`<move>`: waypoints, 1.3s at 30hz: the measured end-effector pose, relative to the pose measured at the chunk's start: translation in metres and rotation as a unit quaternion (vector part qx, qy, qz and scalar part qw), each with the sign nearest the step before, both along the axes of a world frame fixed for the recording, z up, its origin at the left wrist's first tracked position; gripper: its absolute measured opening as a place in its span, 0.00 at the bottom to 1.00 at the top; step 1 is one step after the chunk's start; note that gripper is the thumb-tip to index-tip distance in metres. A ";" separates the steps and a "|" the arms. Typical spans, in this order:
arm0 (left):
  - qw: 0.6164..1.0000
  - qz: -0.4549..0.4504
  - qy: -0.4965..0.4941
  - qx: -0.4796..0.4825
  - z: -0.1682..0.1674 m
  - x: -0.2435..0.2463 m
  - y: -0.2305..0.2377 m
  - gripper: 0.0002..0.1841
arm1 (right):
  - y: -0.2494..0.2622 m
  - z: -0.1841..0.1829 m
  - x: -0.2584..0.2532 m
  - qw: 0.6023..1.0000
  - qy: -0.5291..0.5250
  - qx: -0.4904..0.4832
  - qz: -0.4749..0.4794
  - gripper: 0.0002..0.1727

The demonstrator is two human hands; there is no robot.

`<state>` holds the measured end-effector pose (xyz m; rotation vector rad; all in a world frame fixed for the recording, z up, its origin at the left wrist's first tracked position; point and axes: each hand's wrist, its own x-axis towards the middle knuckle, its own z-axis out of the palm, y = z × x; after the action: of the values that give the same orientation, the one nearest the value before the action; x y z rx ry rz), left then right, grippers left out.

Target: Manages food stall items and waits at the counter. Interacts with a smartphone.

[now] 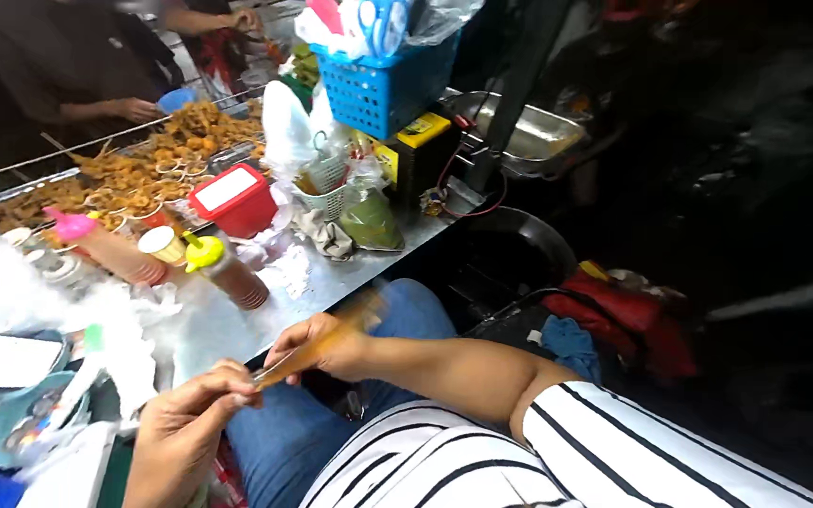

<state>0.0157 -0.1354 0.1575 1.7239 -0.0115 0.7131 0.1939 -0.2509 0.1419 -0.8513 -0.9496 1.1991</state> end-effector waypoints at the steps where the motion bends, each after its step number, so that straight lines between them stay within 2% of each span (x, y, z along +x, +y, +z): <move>1: 0.999 0.011 0.037 0.013 -0.003 -0.003 -0.001 0.06 | 0.002 0.000 0.006 0.999 -0.038 0.012 -0.001 0.07; 4: 0.983 0.106 0.144 -0.036 -0.014 -0.005 -0.017 0.05 | 0.007 -0.009 0.012 0.988 -0.156 -0.001 -0.014 0.05; 6: 0.954 0.165 0.203 -0.148 -0.023 -0.001 -0.029 0.07 | 0.010 -0.018 0.010 0.967 -0.253 -0.004 -0.025 0.06; 9: 0.892 0.210 0.240 -0.321 -0.042 0.007 -0.031 0.10 | 0.015 -0.028 0.004 0.925 -0.378 0.019 -0.040 0.07; 11: 0.857 0.234 0.258 -0.380 -0.055 0.010 -0.032 0.11 | 0.015 -0.037 -0.005 0.882 -0.463 0.073 -0.047 0.07; 13: 0.838 0.253 0.265 -0.404 -0.062 0.012 -0.033 0.11 | 0.013 -0.045 -0.014 0.823 -0.544 0.153 -0.063 0.06; 15: 0.824 0.270 0.247 -0.431 -0.065 0.014 -0.037 0.12 | 0.011 -0.053 -0.021 0.755 -0.599 0.244 -0.107 0.05; 17: 0.804 0.278 0.213 -0.481 -0.067 0.017 -0.042 0.11 | 0.010 -0.058 -0.023 0.698 -0.640 0.290 -0.139 0.06; 20: 0.762 0.284 0.157 -0.560 -0.066 0.025 -0.047 0.08 | 0.010 -0.064 -0.019 0.655 -0.666 0.310 -0.177 0.07; 22: 0.735 0.294 0.126 -0.598 -0.061 0.031 -0.050 0.06 | 0.013 -0.067 -0.012 0.646 -0.664 0.317 -0.204 0.07; 24: 0.726 0.294 0.105 -0.613 -0.054 0.036 -0.054 0.07 | 0.015 -0.066 -0.005 0.653 -0.653 0.315 -0.218 0.08; 28: 0.729 0.302 0.065 -0.611 -0.034 0.044 -0.063 0.12 | 0.016 -0.052 0.001 0.679 -0.646 0.269 -0.223 0.09; 32: 0.731 0.312 0.039 -0.606 -0.028 0.051 -0.068 0.13 | 0.019 -0.038 -0.003 0.692 -0.660 0.185 -0.224 0.09; 35: 0.729 0.316 0.031 -0.606 -0.031 0.053 -0.066 0.10 | 0.025 -0.037 -0.009 0.679 -0.677 0.152 -0.240 0.10; 39: 0.740 0.317 0.026 -0.593 -0.038 0.054 -0.057 0.07 | 0.029 -0.044 -0.011 0.655 -0.689 0.158 -0.266 0.12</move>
<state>0.0701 -0.1929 0.1196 0.4435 0.9259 0.8634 0.1828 -0.2222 0.0976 -1.6104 -1.8238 -0.3898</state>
